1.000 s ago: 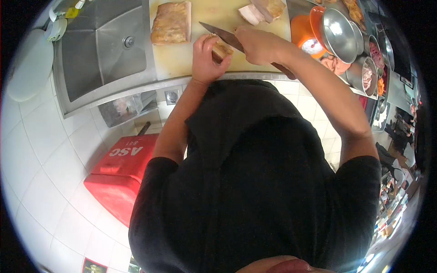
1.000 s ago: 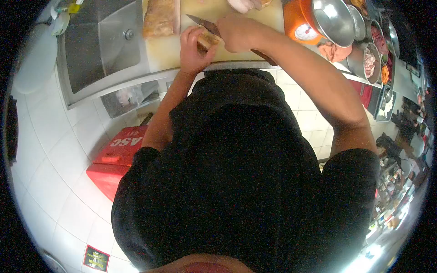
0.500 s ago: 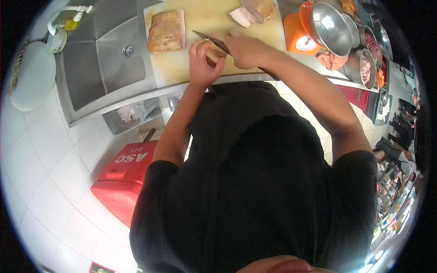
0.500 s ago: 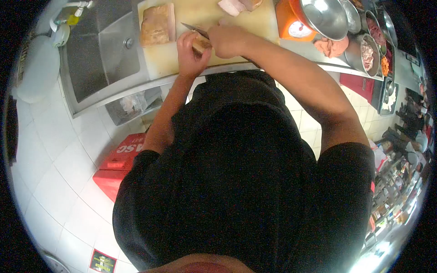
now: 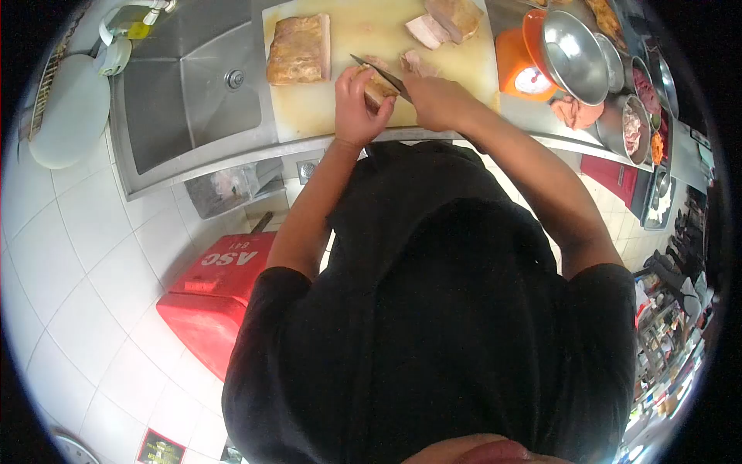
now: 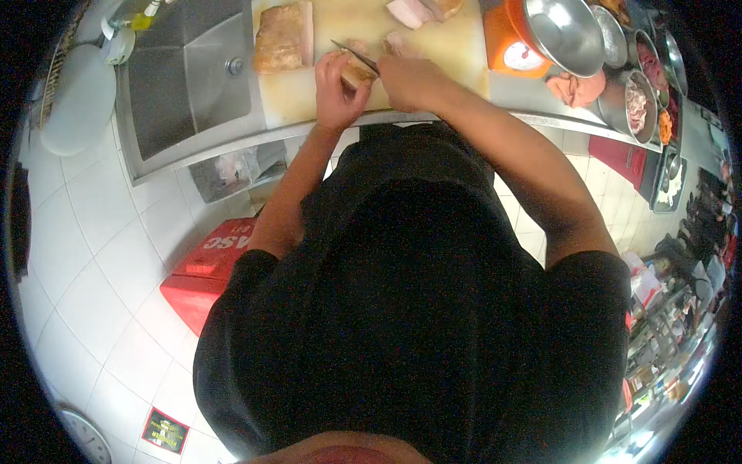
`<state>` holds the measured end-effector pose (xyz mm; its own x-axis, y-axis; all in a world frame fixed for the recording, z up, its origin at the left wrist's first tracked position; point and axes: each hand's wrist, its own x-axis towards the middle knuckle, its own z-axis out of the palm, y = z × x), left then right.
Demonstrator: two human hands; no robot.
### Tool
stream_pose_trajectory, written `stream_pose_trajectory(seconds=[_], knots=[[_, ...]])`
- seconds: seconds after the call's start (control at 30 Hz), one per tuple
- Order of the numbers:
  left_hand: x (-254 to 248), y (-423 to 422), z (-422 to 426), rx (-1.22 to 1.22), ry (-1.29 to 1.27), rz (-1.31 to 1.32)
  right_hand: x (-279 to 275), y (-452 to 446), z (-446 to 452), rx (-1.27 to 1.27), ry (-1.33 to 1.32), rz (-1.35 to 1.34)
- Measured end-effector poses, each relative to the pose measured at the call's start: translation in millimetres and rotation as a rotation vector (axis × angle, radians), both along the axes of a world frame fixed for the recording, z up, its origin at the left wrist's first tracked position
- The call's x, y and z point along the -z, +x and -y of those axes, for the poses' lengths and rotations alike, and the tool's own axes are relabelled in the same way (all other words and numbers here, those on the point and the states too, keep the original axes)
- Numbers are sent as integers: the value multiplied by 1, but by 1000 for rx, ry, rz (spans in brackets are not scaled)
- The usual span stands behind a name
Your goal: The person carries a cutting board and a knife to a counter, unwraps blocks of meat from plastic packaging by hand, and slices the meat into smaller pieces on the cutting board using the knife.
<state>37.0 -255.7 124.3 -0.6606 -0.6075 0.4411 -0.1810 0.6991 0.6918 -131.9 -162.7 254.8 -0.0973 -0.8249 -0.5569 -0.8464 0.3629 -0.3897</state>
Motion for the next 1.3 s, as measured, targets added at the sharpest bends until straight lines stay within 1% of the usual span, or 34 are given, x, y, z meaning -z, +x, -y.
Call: stream_pose_trajectory(seconds=[0.17, 0.2, 0.3, 0.4, 0.47, 0.53, 0.63, 0.67, 0.77, 0.87, 0.97, 1.0, 1.07, 1.1, 1.17, 1.2, 1.27, 1.3], knots=[[-7, -2, 3, 19, 7, 32, -1, 1, -4, 10, -2, -21], [-7, -1, 2, 24, 15, 16, -7, 6, -6, 48, -12, -26], [-6, -3, 0, 11, -2, 7, 18, 10, -3, 50, -71, -15], [-6, -3, 1, 3, -20, 15, 37, 19, -4, 142, -221, -17], [-7, -1, 1, 22, -14, 22, 43, 15, -7, 74, -187, -18], [-7, 0, 0, 28, 19, 54, 35, 13, -9, 41, -144, -42], [-8, 2, -3, 8, -32, 41, 29, 6, -23, 125, -129, 42], [-9, 1, -4, 15, -1, 49, 26, 4, -27, 143, -102, 63], [-8, 2, -4, 18, 16, 70, 54, 6, -21, 116, -193, -10], [-15, 8, -3, 50, -9, 103, 51, -3, -17, 164, -187, 35], [-25, 13, -13, 9, 7, 131, 47, -23, -43, 241, -364, 34], [-22, 14, -13, 10, 11, 118, 28, -28, -52, 248, -363, 54], [-14, 13, -10, 11, 17, 96, 17, -43, -61, 284, -295, 42], [-13, 13, -10, 1, 54, 75, 15, -49, -65, 300, -263, 38], [-14, 10, -7, -17, 121, 30, 11, -57, -77, 352, -298, -27], [-9, 10, -3, -14, 322, -51, 12, -60, -84, 383, -315, -58], [4, 13, 4, -5, 726, -207, 23, -67, -99, 357, -311, -101], [0, 16, 5, -13, 812, -239, 29, -69, -107, 348, -307, -121]])
